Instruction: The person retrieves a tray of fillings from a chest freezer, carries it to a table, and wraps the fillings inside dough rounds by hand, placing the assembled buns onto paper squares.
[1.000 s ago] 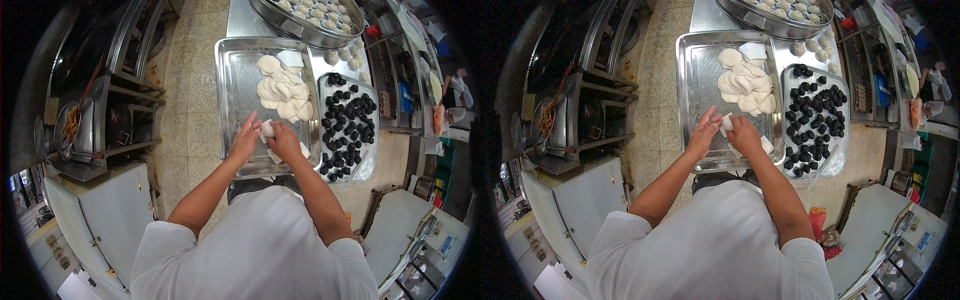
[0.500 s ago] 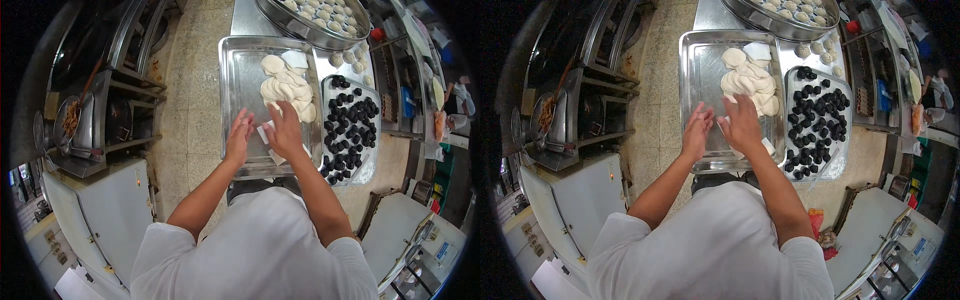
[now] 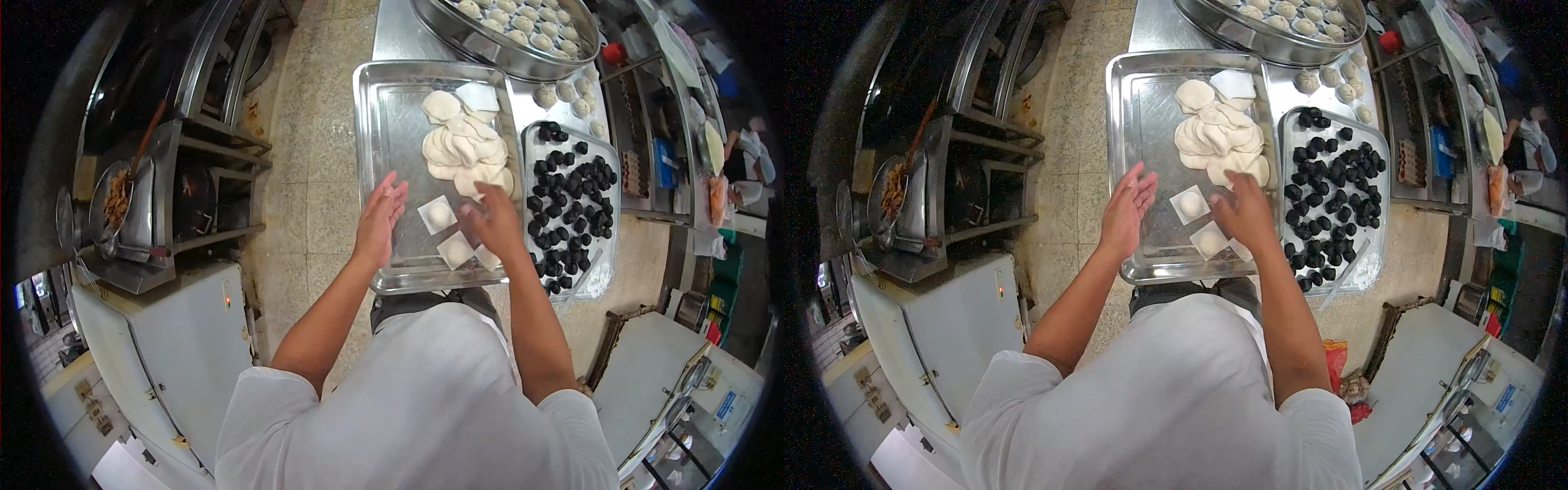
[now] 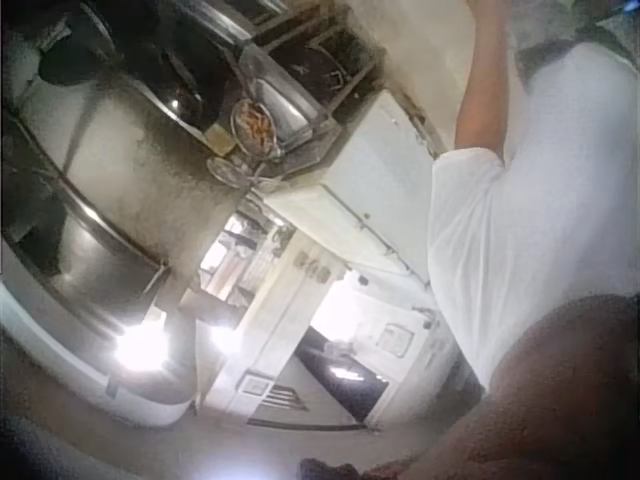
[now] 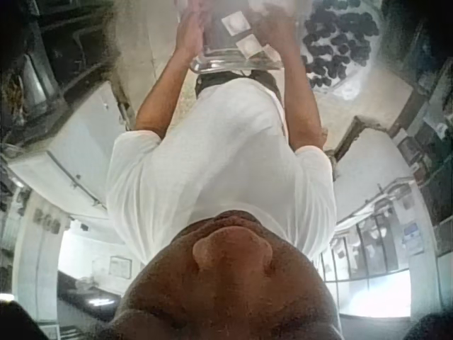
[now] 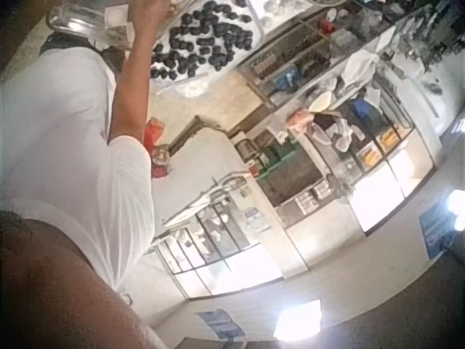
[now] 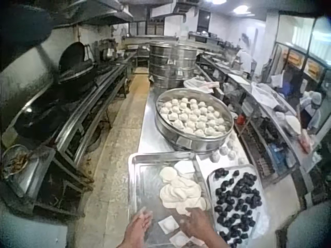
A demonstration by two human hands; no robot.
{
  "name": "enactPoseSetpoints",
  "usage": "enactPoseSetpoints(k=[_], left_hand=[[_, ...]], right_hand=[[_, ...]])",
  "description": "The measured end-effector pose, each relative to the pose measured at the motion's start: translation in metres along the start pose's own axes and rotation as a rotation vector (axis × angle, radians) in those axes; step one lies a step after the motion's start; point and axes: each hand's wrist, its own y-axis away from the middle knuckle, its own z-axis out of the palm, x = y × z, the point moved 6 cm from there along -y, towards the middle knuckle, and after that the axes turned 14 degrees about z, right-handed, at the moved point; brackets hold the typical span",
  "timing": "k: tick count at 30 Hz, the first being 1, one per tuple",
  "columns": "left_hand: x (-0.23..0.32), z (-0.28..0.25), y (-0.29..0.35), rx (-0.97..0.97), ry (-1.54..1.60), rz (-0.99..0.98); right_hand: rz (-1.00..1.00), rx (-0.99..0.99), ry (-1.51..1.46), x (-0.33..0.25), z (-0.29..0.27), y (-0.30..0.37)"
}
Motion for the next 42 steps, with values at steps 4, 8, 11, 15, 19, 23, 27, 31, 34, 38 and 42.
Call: enactPoseSetpoints(k=[4,8,11,15,19,23,27,31,34,38,42], left_hand=[[-0.018,0.016,-0.002,-0.096,-0.103,-0.133],[-0.046,0.020,-0.003,-0.150,-0.039,-0.232],[-0.042,0.024,-0.012,-0.156,-0.192,-0.190],[0.002,0.054,-0.064,-0.251,-0.668,0.162],[0.025,0.104,-0.116,-0.446,-1.058,0.569],[0.008,0.150,-0.142,-0.763,-1.165,0.947],[-0.021,0.174,-0.168,-0.959,-1.471,0.721],[-0.021,0.184,-0.183,-1.107,-1.430,0.789],[-0.020,0.180,-0.204,-1.028,-1.272,0.763],[-0.017,0.129,-0.261,-0.577,-0.816,0.373],[0.003,0.149,-0.223,-0.264,0.229,0.043]], right_hand=[[-0.147,-0.146,0.088,-0.020,0.029,0.016],[-0.185,-0.147,0.332,-0.026,0.061,0.011],[-0.090,-0.090,0.443,-0.002,0.057,0.003],[0.018,-0.028,0.411,0.025,0.019,0.018],[0.037,0.001,0.312,0.023,-0.004,0.038],[0.007,0.138,0.148,0.018,-0.034,0.061],[0.087,0.276,0.112,0.045,-0.069,0.101],[0.251,0.514,0.057,0.103,-0.102,0.154],[0.371,0.694,0.055,0.154,-0.107,0.190],[0.438,0.776,0.044,0.193,-0.111,0.199],[0.426,0.799,0.145,0.220,-0.133,0.186]])
